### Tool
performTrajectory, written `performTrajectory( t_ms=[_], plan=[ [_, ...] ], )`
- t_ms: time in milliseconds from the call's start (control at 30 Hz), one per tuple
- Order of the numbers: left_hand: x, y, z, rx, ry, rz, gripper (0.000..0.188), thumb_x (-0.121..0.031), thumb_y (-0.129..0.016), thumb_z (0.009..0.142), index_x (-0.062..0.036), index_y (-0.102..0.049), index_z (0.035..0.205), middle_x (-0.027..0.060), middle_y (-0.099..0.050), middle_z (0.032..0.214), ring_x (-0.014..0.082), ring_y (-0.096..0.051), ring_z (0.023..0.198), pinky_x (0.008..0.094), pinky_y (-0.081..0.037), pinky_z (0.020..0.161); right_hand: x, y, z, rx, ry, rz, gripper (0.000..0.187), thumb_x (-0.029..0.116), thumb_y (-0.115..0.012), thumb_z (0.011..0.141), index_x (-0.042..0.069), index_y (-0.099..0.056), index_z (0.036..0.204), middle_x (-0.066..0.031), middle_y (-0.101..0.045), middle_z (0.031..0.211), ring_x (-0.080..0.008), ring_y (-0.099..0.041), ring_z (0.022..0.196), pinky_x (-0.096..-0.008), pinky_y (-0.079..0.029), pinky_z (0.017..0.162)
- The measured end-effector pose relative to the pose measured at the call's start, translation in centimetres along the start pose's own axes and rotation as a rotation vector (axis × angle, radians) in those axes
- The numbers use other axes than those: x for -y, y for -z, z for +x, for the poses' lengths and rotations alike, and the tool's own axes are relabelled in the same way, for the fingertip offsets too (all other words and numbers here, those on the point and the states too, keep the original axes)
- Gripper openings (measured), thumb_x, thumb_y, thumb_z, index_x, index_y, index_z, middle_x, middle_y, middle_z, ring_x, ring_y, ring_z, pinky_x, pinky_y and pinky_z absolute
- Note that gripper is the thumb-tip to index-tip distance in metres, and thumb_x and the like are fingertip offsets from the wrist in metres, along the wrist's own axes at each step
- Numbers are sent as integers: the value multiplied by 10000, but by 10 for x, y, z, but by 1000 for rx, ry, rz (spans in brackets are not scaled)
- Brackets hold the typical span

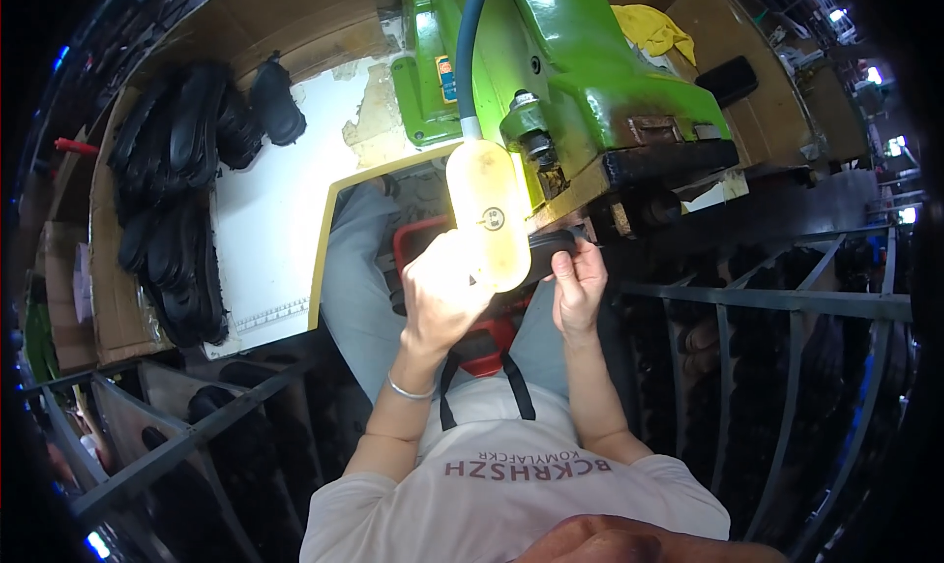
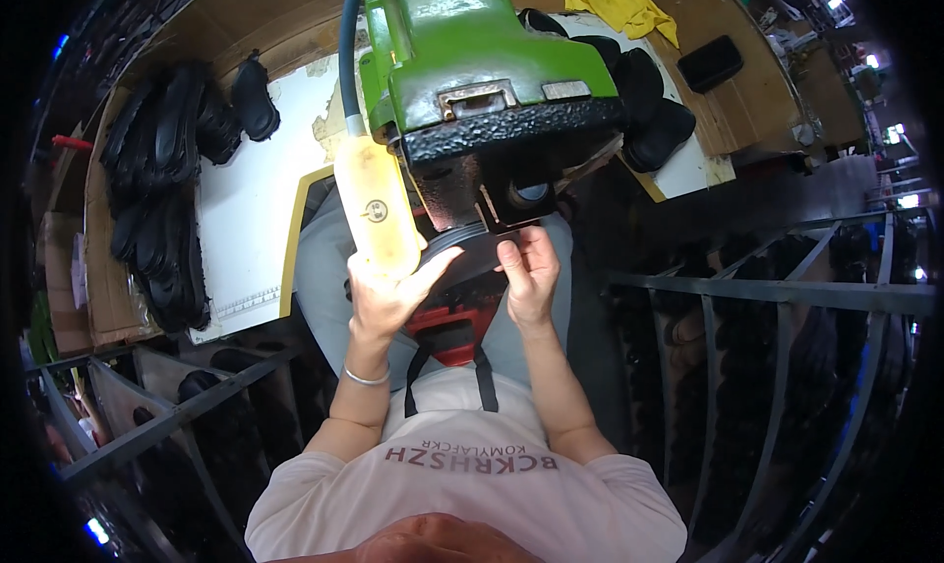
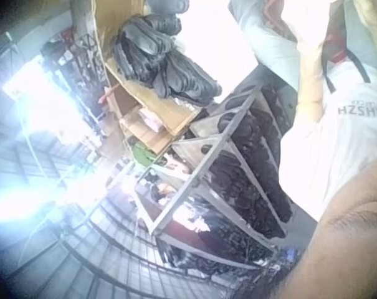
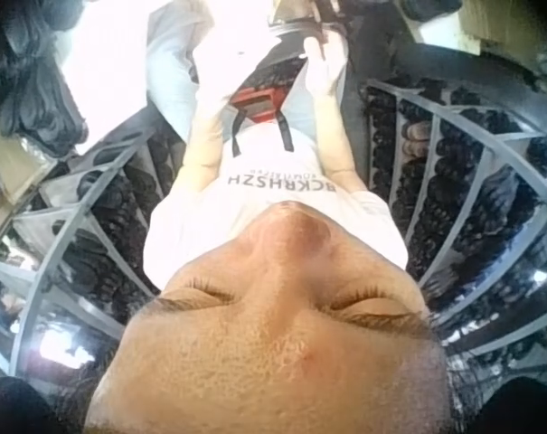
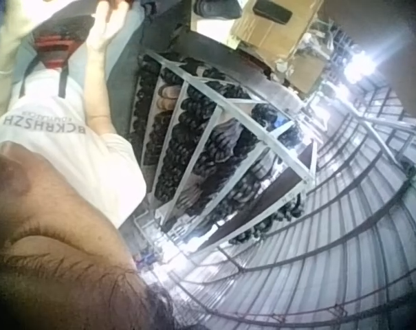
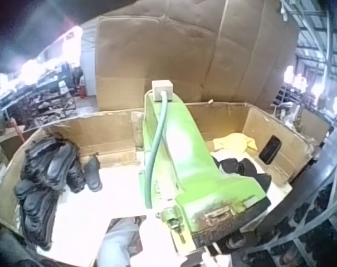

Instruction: Buffing or grinding the edges of shoe soles using an industrial machine.

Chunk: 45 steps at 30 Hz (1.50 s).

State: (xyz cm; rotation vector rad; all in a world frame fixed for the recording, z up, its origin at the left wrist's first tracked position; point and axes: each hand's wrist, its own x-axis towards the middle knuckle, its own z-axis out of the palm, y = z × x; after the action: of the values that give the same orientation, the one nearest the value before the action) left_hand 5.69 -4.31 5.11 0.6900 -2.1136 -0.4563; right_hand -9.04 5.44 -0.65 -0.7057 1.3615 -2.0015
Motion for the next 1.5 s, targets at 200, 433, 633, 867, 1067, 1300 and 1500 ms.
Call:
performTrajectory(
  t_ms=[200, 433, 633, 867, 1067, 1300, 1500],
  plan=[
    [-14, 0, 12, -85, 81, -296, 198, -48, -726, 696, 10, -651, 869, 121, -661, 833, 243, -641, 657, 317, -516, 582, 19, -3, 3, -50, -11, -134, 174, 117, -629, 860, 7, -546, 965, -10, -602, 789, -26, -518, 665, -159, -407, 564],
    [6, -17, -63, -47, 718, -932, 312, 5, -634, 820, 5, -548, 1120, 96, -607, 1015, 154, -598, 893, 259, -483, 790, 13, -17, -1, 244, 37, -346, 191, 23, -727, 737, 17, -587, 867, 7, -584, 724, -40, -500, 624, -195, -424, 599],
    [28, -29, -79, -435, 778, -1439, 470, 13, -496, 901, -37, -335, 1340, 118, -469, 1265, 216, -503, 1122, 386, -425, 965, 26, 2, -16, 340, 181, -640, 462, 133, -828, 603, 40, -592, 989, -51, -609, 905, -180, -528, 834, -288, -457, 739],
    [28, -30, -70, -544, 830, -1656, 483, 51, -456, 897, -98, -330, 1339, 87, -463, 1254, 222, -469, 1148, 407, -373, 1020, 9, 25, -63, 445, -185, -569, 291, 118, -689, 795, 7, -567, 1035, -100, -645, 858, -134, -628, 686, -265, -494, 622],
    [1, -42, -63, -296, 799, -1225, 549, 96, -506, 848, -49, -308, 1339, 114, -496, 1154, 169, -541, 993, 277, -492, 817, -23, 67, -84, 315, -527, -159, 298, 96, -639, 833, -16, -519, 1082, -38, -608, 781, -69, -588, 681, -219, -474, 583],
    [-48, -100, -49, 268, 701, -1299, 564, -52, -583, 881, -42, -331, 1386, 18, -505, 1010, 75, -516, 802, 235, -490, 730, -7, 130, -100, 122, -648, 45, 277, 69, -686, 802, -18, -538, 1018, -60, -603, 779, -119, -603, 633, -253, -518, 568],
    [-55, -121, -46, 497, 820, -1224, 337, -108, -552, 916, 22, -477, 1218, 170, -588, 1118, 228, -634, 904, 336, -543, 777, 22, 123, -30, -149, -218, 217, 235, 122, -646, 852, 13, -511, 1011, -48, -563, 821, -125, -574, 598, -265, -488, 518]
  ],
)
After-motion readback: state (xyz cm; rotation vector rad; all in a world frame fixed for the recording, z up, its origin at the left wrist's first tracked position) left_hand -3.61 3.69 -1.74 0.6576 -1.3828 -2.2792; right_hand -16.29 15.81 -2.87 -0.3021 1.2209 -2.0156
